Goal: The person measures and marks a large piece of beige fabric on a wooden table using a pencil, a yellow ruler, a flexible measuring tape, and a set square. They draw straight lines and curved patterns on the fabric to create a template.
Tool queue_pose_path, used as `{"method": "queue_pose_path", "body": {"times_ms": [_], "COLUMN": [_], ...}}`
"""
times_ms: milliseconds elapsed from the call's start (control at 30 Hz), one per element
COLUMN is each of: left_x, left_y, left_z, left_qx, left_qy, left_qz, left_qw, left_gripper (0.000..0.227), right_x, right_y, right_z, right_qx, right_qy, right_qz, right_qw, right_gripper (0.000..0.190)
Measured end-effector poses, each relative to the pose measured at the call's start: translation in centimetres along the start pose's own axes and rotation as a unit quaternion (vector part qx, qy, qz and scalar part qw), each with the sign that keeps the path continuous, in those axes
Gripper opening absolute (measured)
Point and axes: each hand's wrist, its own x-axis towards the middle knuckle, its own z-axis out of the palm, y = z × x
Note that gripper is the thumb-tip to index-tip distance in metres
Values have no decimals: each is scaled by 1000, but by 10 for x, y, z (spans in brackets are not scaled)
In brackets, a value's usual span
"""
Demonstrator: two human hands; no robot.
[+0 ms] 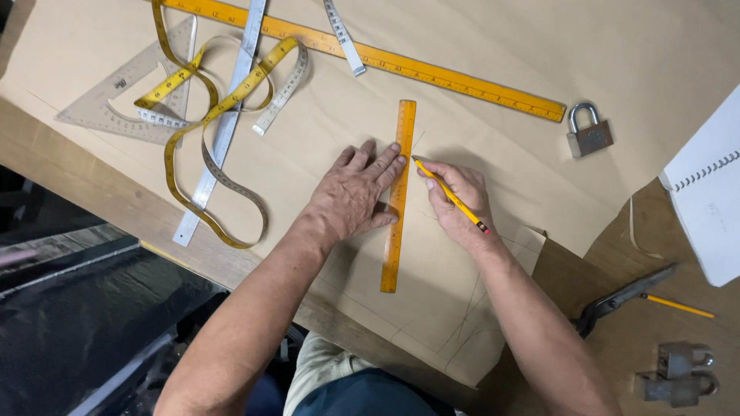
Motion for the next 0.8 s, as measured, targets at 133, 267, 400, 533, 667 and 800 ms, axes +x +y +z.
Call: {"method": "queue_pose_path", "body": {"times_ms": [133,267,400,533,667,800], "left_x": [1,2,4,5,6,5], "left_y": [0,1,2,3,2,2], "left_z": [3,4,8,9,10,9], "left_qx": [-7,-8,-7,-11,-5,-15], "left_qy": [0,3,3,4,5,11], "left_qz": [-4,-1,1,-1,2,2], "left_qw": [1000,1000,1000,1000,1000,1000], "left_gripper": [105,102,102,102,103,104], "right_x": [5,5,4,2,3,1], "right_y": [-6,-8,-4,-2,0,1], "right_z": [0,1,4,5,5,5], "right_qx": [3,-9,-3,0,-1,4], "right_qy": [-5,-6,-5,-6,-6,-16], "right_qz": [-1,-14,-16,-19,-26,-31], "right_qw": [1000,1000,1000,1000,1000,999], "right_gripper": [26,27,26,26,26,26]}}
